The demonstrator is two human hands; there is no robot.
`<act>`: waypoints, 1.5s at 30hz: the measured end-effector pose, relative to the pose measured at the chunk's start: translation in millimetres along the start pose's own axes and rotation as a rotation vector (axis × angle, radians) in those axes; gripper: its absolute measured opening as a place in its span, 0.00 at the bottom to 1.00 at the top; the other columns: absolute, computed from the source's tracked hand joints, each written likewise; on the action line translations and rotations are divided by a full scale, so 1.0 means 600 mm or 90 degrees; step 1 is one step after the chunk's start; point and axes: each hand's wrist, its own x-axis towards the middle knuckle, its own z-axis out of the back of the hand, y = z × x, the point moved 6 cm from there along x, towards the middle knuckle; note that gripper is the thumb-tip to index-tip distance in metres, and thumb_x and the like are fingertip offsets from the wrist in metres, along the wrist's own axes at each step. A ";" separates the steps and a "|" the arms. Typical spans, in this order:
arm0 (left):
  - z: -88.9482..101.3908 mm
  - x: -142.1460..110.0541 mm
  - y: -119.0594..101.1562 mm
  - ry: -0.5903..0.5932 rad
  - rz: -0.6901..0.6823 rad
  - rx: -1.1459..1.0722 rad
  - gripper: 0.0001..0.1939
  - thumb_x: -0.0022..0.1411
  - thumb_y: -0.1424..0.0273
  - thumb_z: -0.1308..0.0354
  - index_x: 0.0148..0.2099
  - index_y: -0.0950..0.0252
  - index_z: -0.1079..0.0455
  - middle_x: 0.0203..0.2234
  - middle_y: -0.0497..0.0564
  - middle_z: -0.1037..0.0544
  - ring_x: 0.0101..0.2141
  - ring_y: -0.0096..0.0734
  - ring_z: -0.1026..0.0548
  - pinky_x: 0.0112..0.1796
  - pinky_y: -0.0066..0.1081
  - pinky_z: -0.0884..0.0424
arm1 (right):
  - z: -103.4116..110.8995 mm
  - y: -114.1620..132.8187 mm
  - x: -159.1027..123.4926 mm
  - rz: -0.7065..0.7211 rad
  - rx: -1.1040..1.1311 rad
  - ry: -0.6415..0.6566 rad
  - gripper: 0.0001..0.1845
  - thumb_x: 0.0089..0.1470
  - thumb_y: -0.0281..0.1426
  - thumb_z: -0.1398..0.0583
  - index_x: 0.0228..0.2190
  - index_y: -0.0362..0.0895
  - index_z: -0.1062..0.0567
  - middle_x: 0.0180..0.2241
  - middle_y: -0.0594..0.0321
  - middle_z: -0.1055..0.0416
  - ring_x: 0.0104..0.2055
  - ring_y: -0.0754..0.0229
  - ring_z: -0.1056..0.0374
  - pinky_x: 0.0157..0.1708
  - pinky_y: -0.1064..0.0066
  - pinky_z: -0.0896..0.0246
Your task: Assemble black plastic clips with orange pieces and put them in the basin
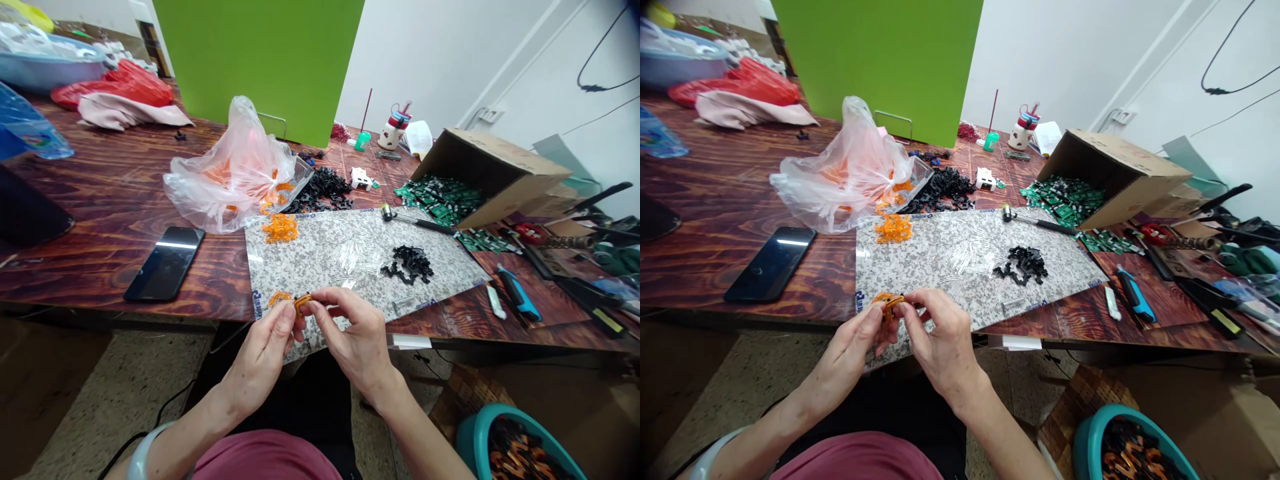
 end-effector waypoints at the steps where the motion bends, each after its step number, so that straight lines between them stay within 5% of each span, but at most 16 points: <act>1: 0.000 0.000 -0.001 -0.001 -0.006 0.012 0.17 0.67 0.59 0.56 0.34 0.64 0.34 0.27 0.46 0.33 0.28 0.27 0.35 0.29 0.25 0.37 | 0.000 -0.001 -0.001 -0.001 0.001 -0.001 0.05 0.55 0.26 0.42 0.34 0.43 0.26 0.32 0.60 0.26 0.33 0.62 0.29 0.32 0.73 0.30; 18: 0.005 -0.011 0.014 -0.088 -0.029 0.087 0.13 0.66 0.61 0.53 0.45 0.63 0.34 0.36 0.52 0.25 0.37 0.36 0.26 0.39 0.33 0.30 | -0.004 0.001 -0.015 0.004 0.022 -0.040 0.06 0.54 0.25 0.42 0.35 0.43 0.26 0.35 0.58 0.26 0.36 0.62 0.29 0.33 0.71 0.29; 33: 0.010 -0.010 0.009 -0.045 -0.100 0.191 0.11 0.69 0.64 0.59 0.40 0.62 0.38 0.30 0.48 0.31 0.33 0.32 0.29 0.35 0.31 0.31 | -0.010 0.004 -0.020 -0.031 0.091 -0.030 0.06 0.53 0.23 0.41 0.35 0.42 0.27 0.36 0.58 0.27 0.36 0.62 0.28 0.35 0.72 0.29; 45: 0.014 -0.016 -0.021 0.031 -0.243 0.316 0.09 0.69 0.73 0.59 0.43 0.64 0.38 0.29 0.47 0.31 0.28 0.26 0.31 0.31 0.25 0.34 | -0.012 -0.008 -0.014 -0.131 0.190 0.147 0.10 0.53 0.31 0.38 0.40 0.44 0.26 0.37 0.60 0.26 0.37 0.63 0.29 0.36 0.73 0.32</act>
